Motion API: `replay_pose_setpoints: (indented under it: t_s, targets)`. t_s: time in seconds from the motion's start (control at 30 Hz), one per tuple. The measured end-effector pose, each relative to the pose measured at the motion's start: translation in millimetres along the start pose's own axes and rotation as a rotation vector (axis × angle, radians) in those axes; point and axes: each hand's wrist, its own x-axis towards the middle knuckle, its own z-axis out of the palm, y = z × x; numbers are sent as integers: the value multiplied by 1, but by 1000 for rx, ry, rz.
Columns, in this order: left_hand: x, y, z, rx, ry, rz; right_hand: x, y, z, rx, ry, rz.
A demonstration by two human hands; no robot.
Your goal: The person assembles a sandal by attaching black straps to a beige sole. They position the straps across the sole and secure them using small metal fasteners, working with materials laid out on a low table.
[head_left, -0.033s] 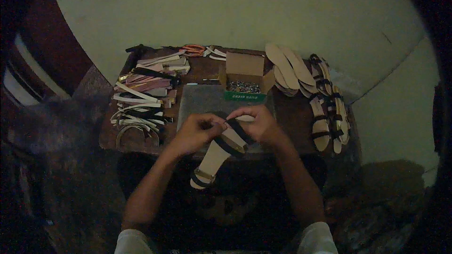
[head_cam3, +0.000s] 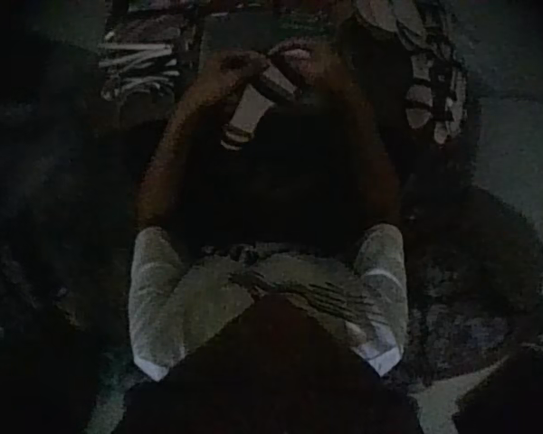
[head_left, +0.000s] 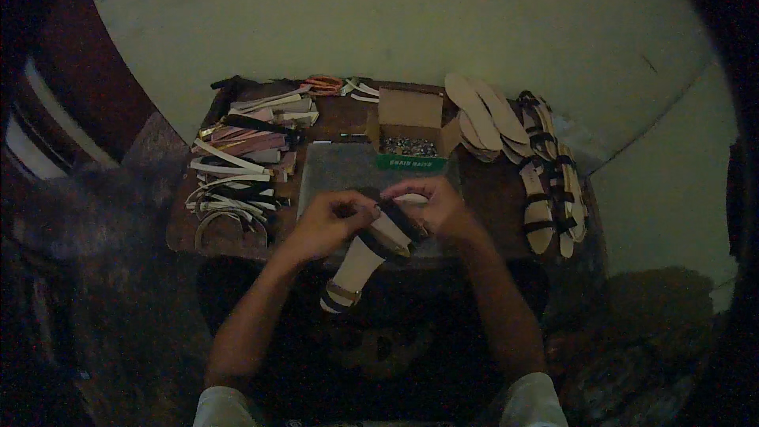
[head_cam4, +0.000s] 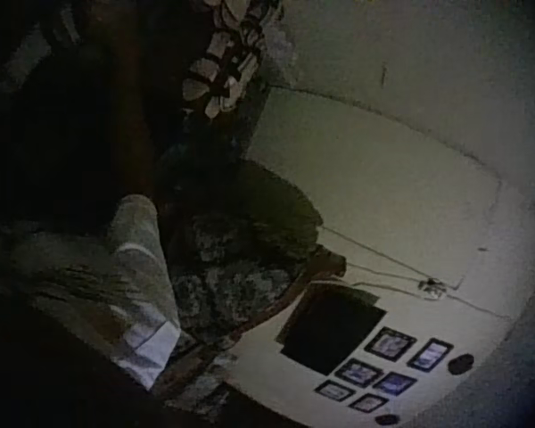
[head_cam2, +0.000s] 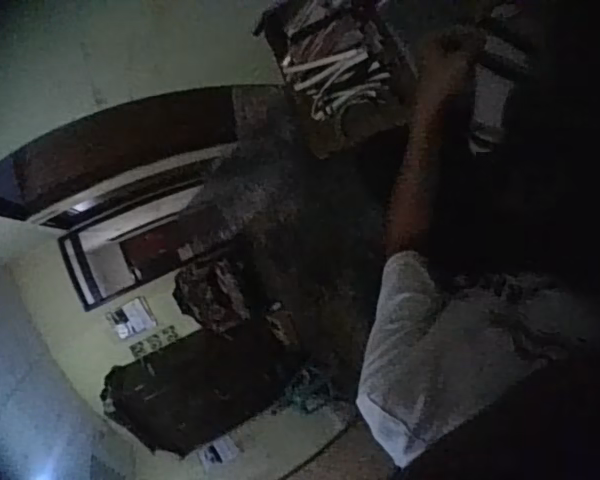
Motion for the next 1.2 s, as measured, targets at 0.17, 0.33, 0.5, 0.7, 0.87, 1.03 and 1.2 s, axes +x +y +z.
replay_pose_setpoints:
  t_s: [0.17, 0.33, 0.5, 0.7, 0.87, 1.03, 1.2]
  targets:
    - [3, -5, -4, -66, 161, 11, 2, -7, -13, 253, 73, 55]
    - [11, -12, -8, -189, 333, -52, 3, -12, -13, 385, 176, 76]
    - [16, -24, -5, -369, 384, -51, 8, 1, -11, 302, 222, 18]
    - [12, -14, 6, -146, 420, 36, 12, 12, -10, 251, 327, -28]
    - [10, -15, 7, -118, 415, 90, 13, 11, -7, 272, 349, 4]
    - [8, -4, 9, -138, 401, 43, 13, 13, -10, 236, 372, 26]
    - [13, -11, 4, -145, 454, 166, 14, 8, -7, 344, 370, 49]
